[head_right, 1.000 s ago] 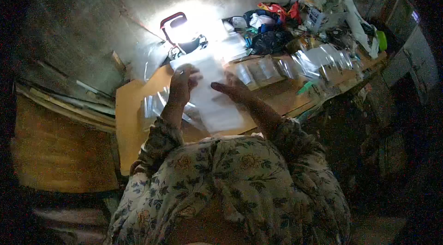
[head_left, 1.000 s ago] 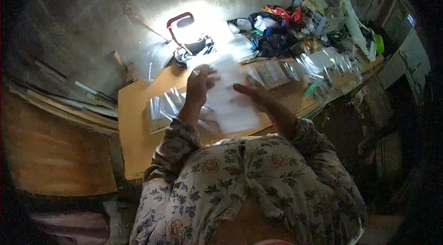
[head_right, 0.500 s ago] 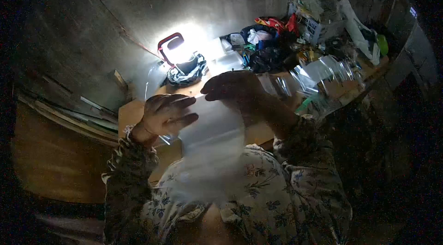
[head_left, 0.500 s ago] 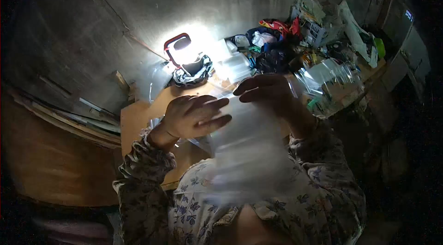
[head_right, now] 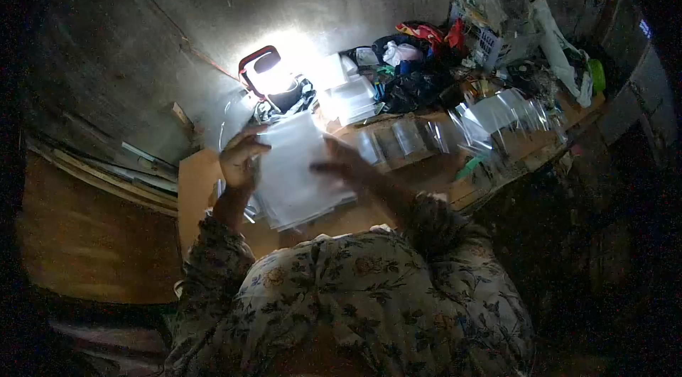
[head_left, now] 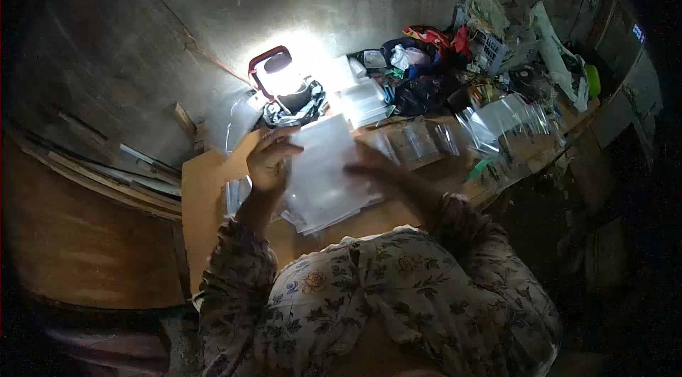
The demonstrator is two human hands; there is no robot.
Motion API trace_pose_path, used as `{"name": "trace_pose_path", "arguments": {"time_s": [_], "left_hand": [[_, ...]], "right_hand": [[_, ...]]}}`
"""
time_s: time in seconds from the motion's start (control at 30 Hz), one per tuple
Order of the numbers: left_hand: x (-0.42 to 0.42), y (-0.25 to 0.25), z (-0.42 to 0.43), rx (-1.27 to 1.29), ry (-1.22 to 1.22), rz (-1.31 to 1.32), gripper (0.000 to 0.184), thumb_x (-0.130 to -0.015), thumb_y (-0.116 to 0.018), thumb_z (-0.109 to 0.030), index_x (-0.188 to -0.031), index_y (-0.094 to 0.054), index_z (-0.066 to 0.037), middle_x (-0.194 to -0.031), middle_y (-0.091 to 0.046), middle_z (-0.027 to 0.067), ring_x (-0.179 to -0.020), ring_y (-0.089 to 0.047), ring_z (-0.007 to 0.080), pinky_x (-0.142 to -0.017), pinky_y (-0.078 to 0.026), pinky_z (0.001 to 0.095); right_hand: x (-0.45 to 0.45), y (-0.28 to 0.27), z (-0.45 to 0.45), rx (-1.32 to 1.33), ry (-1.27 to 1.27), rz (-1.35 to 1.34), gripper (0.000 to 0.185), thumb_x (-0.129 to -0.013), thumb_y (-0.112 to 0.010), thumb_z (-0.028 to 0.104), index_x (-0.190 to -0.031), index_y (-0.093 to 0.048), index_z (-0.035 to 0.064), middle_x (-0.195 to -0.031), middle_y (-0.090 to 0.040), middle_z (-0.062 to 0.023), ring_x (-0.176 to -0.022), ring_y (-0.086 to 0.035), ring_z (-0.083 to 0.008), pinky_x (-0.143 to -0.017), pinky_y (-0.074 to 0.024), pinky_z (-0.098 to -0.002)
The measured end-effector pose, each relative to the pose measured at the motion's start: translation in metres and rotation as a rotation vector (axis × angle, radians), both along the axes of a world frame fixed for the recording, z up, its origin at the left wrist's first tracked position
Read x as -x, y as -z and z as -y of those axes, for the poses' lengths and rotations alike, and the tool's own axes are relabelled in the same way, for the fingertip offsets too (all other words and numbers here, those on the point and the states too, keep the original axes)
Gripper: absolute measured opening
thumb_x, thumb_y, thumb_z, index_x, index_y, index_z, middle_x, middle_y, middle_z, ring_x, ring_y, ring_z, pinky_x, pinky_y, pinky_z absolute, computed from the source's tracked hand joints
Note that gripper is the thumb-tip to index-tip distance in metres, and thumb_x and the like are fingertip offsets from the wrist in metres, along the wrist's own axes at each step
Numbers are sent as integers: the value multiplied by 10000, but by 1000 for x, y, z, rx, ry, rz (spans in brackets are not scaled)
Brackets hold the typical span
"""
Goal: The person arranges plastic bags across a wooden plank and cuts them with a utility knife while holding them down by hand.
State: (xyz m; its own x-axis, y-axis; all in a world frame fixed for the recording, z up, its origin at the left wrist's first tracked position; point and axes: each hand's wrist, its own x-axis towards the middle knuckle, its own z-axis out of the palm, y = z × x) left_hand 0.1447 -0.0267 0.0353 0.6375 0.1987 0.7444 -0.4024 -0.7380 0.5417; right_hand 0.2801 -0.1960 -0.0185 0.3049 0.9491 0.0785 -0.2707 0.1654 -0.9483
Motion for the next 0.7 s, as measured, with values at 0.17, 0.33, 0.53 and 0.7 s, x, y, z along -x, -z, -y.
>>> {"name": "trace_pose_path", "arguments": {"time_s": [0.17, 0.33, 0.53, 0.7], "left_hand": [[2, 69, 2, 79, -156, -250, 252, -697, -490, 80, -899, -601, -23, -1083, -546, 158, -908, -567, 224, -762, -460, 287], [15, 154, -11, 461, -353, -532, 622, -747, -550, -155, -1293, -259, -89, -1269, -363, 186, -1108, -424, 325, -893, -368, 373], [30, 179, 13, -223, -641, -1072, 680, -713, -549, -420, -1286, -306, -147, -1361, -220, 141, -1262, -172, 313, -992, -115, 516], [29, 174, 11, -273, -616, -1101, 651, -694, -532, -457, -1255, -375, -167, -1365, -229, 106, -1263, -171, 295, -980, -114, 523]], "right_hand": [[6, 47, 1, 224, -170, -220, 374, -768, -624, 170, -1057, -481, -20, -977, -527, -68, -848, -536, -151, -675, -469, -308], [-74, 90, -14, 224, 90, 857, 264, -764, -549, 154, -1027, -544, 123, -1047, -545, -27, -964, -509, -187, -787, -444, -351], [-217, 107, -111, 185, 483, 1576, 217, -802, -505, 213, -996, -558, 133, -1055, -528, -84, -910, -517, -220, -745, -447, -356], [-267, 91, -209, 411, 865, -275, 210, -695, -660, 268, -737, -563, 87, -564, -474, -38, -306, -357, -150, -262, -300, -270]]}}
